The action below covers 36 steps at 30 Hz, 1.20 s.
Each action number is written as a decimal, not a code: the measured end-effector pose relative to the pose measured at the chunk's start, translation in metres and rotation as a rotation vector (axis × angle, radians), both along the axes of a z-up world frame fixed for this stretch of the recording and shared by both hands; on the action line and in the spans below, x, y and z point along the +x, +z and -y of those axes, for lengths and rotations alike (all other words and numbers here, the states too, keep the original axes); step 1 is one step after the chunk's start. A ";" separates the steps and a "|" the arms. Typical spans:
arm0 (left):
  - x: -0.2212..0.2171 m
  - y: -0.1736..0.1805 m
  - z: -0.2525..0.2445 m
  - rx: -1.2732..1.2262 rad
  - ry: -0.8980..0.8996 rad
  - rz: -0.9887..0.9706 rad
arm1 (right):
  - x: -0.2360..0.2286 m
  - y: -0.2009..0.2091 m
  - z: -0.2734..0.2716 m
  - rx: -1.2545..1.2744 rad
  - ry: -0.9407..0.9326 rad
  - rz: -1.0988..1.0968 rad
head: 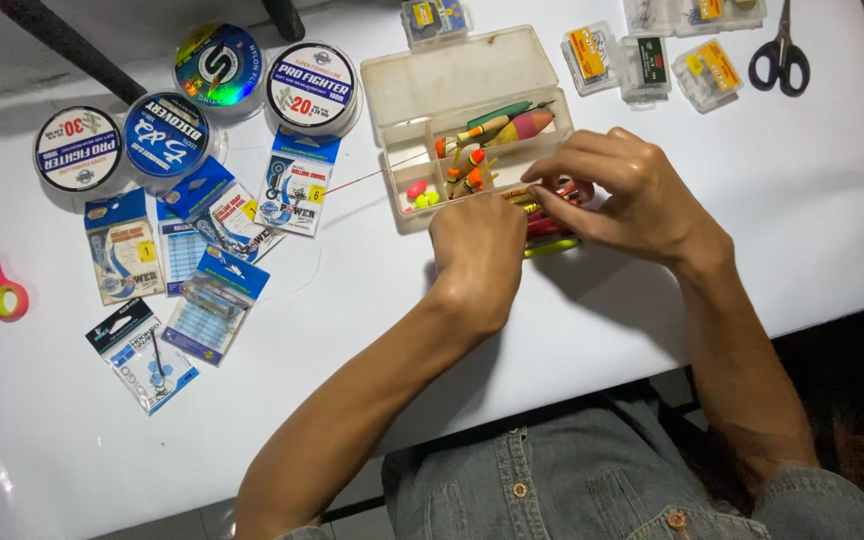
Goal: Organizing various fishing floats into a plastic tackle box on a workbench.
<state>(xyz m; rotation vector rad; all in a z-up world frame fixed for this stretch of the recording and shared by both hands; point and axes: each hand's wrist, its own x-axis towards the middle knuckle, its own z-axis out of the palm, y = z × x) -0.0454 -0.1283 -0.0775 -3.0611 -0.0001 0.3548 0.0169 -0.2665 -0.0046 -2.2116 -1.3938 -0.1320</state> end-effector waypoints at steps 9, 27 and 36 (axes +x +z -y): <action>0.015 0.104 -0.113 -0.449 -0.175 0.035 | -0.012 -0.030 0.011 -0.217 -0.192 0.110; 0.023 0.136 -0.136 -0.560 -0.248 0.017 | 0.003 -0.001 0.000 -0.044 -0.004 0.093; 0.013 0.123 -0.124 -0.437 -0.214 -0.120 | 0.013 -0.006 -0.002 0.030 -0.009 -0.010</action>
